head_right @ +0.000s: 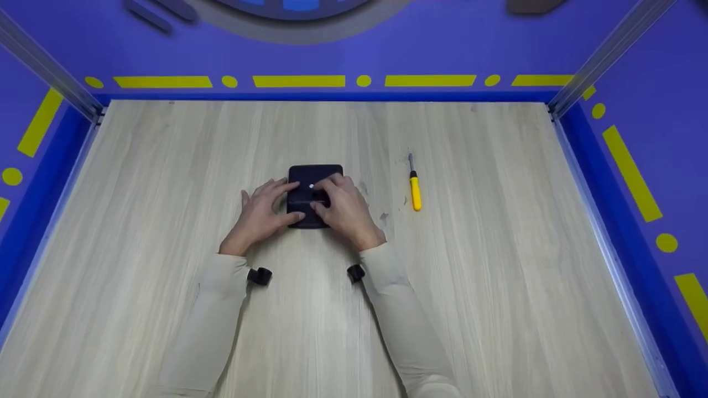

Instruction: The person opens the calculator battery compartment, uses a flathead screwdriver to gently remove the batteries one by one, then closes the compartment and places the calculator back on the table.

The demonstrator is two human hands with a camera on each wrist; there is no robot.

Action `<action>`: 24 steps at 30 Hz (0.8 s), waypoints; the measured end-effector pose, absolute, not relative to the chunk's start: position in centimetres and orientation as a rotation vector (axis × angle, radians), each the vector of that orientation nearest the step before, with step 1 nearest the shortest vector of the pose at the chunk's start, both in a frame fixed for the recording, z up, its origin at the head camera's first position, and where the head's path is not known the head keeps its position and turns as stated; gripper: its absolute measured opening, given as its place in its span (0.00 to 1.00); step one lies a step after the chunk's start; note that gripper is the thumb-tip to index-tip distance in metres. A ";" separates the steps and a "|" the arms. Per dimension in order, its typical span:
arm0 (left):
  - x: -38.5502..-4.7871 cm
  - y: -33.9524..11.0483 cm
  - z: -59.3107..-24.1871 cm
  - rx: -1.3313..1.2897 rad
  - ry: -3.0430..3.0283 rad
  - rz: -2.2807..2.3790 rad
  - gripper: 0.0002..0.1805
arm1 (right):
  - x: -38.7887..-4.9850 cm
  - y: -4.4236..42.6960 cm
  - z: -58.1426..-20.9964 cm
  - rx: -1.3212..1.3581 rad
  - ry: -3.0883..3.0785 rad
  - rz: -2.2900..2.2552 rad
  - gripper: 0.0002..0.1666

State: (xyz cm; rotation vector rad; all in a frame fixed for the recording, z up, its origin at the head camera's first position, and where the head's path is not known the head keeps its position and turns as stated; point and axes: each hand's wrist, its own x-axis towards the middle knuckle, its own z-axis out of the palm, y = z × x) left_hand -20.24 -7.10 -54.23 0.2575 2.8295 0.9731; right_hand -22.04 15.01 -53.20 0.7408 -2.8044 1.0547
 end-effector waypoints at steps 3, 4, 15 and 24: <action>-20.0 -7.1 -54.4 0.258 2.836 0.972 0.40 | -21.9 15.0 -53.5 0.741 -2.817 1.047 0.17; -20.0 -7.1 -54.4 0.259 2.842 0.972 0.40 | -21.9 14.9 -53.6 0.740 -2.816 1.047 0.17; -20.2 -7.2 -54.2 0.291 2.846 0.956 0.40 | -22.0 14.8 -53.6 0.748 -2.797 1.028 0.17; -20.2 -7.3 -54.6 0.313 2.857 0.934 0.40 | -22.0 14.8 -53.8 0.742 -2.807 1.018 0.17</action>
